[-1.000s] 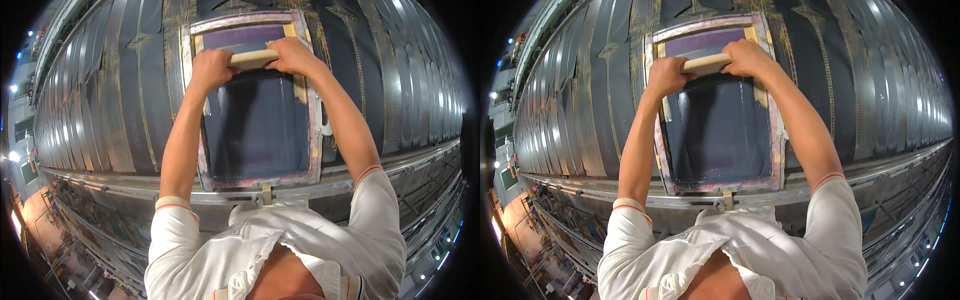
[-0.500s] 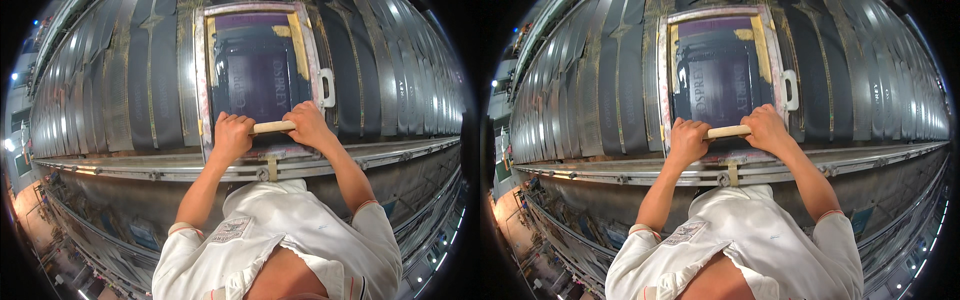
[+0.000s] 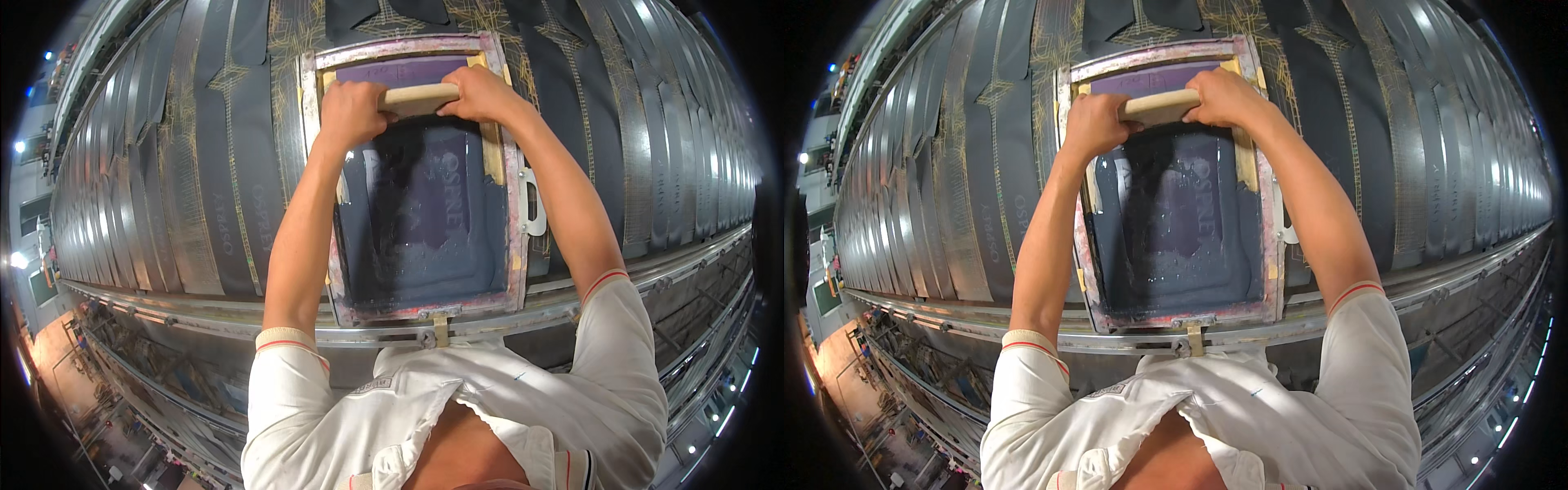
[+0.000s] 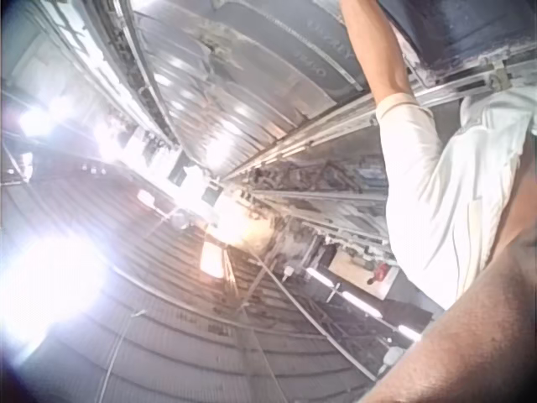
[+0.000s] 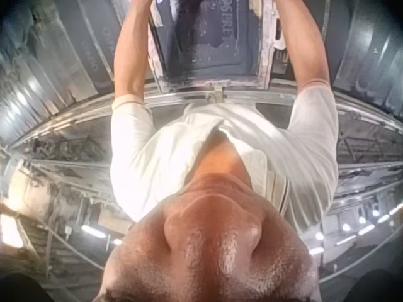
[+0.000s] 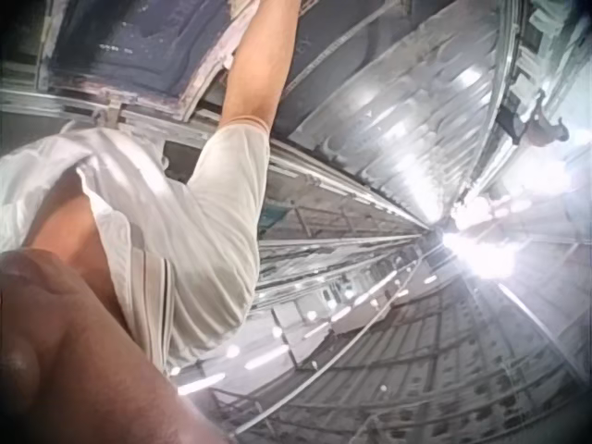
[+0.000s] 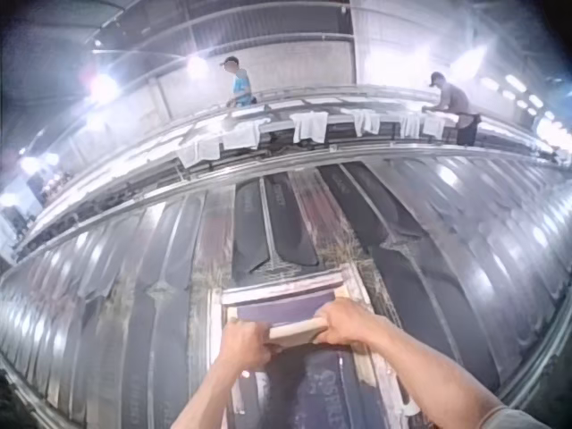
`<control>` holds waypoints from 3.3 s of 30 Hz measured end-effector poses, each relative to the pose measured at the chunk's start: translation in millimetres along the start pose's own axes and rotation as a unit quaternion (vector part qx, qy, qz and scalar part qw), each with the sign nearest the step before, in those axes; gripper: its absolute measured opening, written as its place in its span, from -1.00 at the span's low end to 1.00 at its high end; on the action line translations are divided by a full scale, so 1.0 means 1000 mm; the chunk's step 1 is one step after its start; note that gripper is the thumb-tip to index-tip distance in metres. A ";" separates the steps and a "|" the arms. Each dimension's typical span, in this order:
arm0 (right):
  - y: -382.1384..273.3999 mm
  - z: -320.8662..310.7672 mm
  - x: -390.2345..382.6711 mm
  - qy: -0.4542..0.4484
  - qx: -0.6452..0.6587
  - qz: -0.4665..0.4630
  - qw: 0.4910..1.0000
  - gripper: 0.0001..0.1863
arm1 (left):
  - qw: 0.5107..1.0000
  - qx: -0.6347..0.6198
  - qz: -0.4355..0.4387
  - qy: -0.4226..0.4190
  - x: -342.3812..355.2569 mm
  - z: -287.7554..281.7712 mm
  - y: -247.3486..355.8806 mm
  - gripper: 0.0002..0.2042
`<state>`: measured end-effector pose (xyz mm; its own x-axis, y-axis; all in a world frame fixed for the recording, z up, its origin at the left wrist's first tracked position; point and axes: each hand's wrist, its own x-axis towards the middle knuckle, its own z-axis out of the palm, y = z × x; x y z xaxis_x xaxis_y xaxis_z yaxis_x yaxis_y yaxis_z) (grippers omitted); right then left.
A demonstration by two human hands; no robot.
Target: The person uses a squeegee to spread dark ink across a screen printing frame mounted over a conveyor belt. They repeatedly pull the squeegee across the screen to ensure even coverage of the ink on the fabric below.
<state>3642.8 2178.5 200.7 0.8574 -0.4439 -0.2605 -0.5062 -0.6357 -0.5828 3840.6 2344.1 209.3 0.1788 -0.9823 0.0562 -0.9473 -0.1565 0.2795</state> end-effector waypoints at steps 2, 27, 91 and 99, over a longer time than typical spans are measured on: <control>-0.002 0.001 0.000 -0.003 0.016 0.013 1.000 -0.68 | 1.000 0.006 -0.011 -0.004 -0.001 0.003 0.000 -0.71; 0.058 0.094 -0.184 0.407 0.108 0.236 0.876 -0.56 | 0.998 0.029 0.046 0.015 -0.266 0.011 0.113 -0.73; -0.249 0.359 -0.273 0.451 -0.001 0.187 0.873 -0.82 | 0.988 0.037 0.138 0.059 -0.356 -0.094 -0.260 -0.62; -0.250 0.361 -0.270 0.520 -0.029 0.172 0.836 -0.87 | 0.973 0.061 0.211 -0.073 -0.403 -0.139 -0.227 -0.59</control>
<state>3571.6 2685.1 138.4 0.1309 -0.8971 0.4219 -0.7360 -0.3731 -0.5649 4020.3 2789.5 256.5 -0.2645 -0.9644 0.0024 -0.9542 0.2621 0.1441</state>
